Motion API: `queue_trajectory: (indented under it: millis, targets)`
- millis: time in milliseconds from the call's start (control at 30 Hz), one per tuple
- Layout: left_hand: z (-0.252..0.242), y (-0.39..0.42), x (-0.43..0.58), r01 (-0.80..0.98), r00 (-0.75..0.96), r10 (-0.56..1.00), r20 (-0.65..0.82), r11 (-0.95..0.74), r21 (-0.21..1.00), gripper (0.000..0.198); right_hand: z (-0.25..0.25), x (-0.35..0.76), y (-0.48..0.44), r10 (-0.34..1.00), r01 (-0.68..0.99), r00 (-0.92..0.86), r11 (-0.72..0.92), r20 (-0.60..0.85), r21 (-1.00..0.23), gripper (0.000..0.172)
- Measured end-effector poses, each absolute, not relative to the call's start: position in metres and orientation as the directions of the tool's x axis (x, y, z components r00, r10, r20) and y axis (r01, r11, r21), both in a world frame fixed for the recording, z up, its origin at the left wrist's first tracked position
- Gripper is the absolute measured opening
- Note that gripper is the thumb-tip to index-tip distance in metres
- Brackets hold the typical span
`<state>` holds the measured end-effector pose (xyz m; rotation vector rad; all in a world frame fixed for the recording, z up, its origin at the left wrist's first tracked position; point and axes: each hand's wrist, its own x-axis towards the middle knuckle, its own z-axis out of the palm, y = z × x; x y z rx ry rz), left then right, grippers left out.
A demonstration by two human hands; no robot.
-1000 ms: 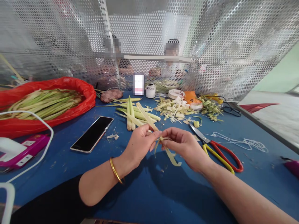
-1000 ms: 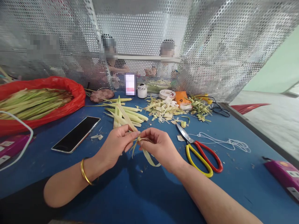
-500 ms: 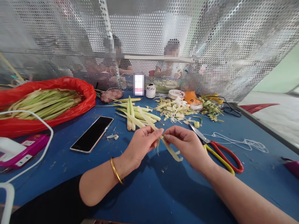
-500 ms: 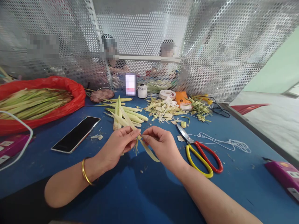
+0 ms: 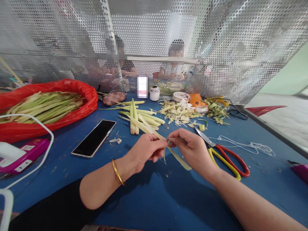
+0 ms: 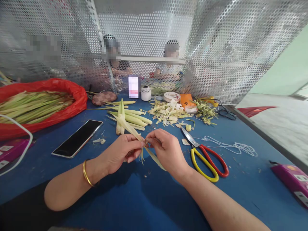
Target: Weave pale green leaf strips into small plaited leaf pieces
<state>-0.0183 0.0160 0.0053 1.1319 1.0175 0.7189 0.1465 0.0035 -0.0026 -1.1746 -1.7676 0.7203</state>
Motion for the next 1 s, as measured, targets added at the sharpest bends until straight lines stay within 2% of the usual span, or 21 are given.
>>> queue_trajectory:
  millis: [267, 400, 467, 600, 700, 800, 1000]
  targets:
    - [0.007, 0.017, -0.021, 0.117, 0.447, 0.833, -0.326, 0.306, 0.945, 0.012, -0.004, 0.146, 0.002, 0.895, 0.509, -0.19, 0.441, 0.403, -0.739, 0.016]
    - [0.004, 0.018, -0.022, 0.102, 0.441, 0.833, -0.335, 0.324, 0.941, 0.011, -0.005, 0.147, 0.003, 0.892, 0.538, -0.202, 0.446, 0.405, -0.715, 0.017]
    - [0.002, 0.019, -0.022, 0.043, 0.429, 0.835, -0.345, 0.362, 0.931, 0.013, -0.003, 0.15, 0.004, 0.862, 0.585, -0.164, 0.477, 0.48, -0.656, 0.009]
    - [0.0, 0.022, -0.022, -0.13, 0.397, 0.848, -0.35, 0.43, 0.894, 0.017, 0.005, 0.154, 0.005, 0.734, 0.686, -0.097, 0.539, 0.672, -0.49, 0.007]
    - [0.002, 0.023, -0.023, -0.207, 0.396, 0.847, -0.354, 0.458, 0.864, 0.019, 0.006, 0.154, 0.004, 0.767, 0.719, -0.208, 0.54, 0.607, -0.436, 0.013]
    - [0.003, 0.024, -0.023, -0.22, 0.371, 0.843, -0.39, 0.487, 0.845, 0.019, 0.002, 0.152, 0.004, 0.803, 0.743, -0.29, 0.532, 0.52, -0.407, 0.008]
    - [0.003, 0.024, -0.023, -0.217, 0.396, 0.825, -0.402, 0.51, 0.832, 0.02, -0.003, 0.153, 0.007, 0.837, 0.742, -0.273, 0.497, 0.475, -0.449, 0.011]
